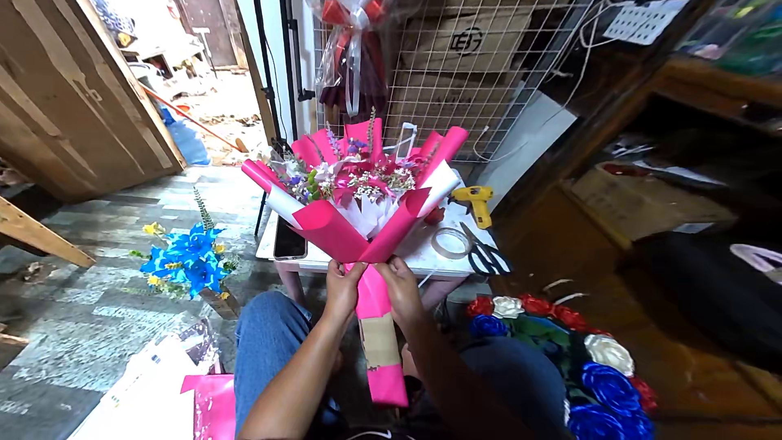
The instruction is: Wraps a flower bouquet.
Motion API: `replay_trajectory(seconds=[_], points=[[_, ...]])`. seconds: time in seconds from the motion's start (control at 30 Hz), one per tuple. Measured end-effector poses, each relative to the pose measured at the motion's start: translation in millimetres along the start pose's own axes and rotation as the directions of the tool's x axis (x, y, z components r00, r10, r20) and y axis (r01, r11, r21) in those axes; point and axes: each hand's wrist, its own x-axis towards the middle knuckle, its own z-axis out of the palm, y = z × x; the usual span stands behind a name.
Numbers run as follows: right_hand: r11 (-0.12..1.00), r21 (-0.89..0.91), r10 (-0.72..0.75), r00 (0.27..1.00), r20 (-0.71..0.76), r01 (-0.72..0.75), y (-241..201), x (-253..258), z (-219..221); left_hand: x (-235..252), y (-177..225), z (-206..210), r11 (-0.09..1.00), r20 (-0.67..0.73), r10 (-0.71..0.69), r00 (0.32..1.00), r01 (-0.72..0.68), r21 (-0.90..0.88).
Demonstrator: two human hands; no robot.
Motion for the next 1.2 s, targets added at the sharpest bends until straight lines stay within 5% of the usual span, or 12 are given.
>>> replay_trajectory(seconds=[0.93,1.2], points=[[0.998,-0.055,-0.024,1.0,0.001,0.024,-7.7,-6.6,-3.1,-3.8,0.2,-2.9,0.999,0.109,0.035,0.993,-0.032,-0.037],[0.998,-0.039,-0.052,0.998,-0.028,0.051,-8.9,-11.6,-3.2,-6.7,-0.6,-1.0,1.0,0.026,0.03,0.999,-0.029,-0.01]])
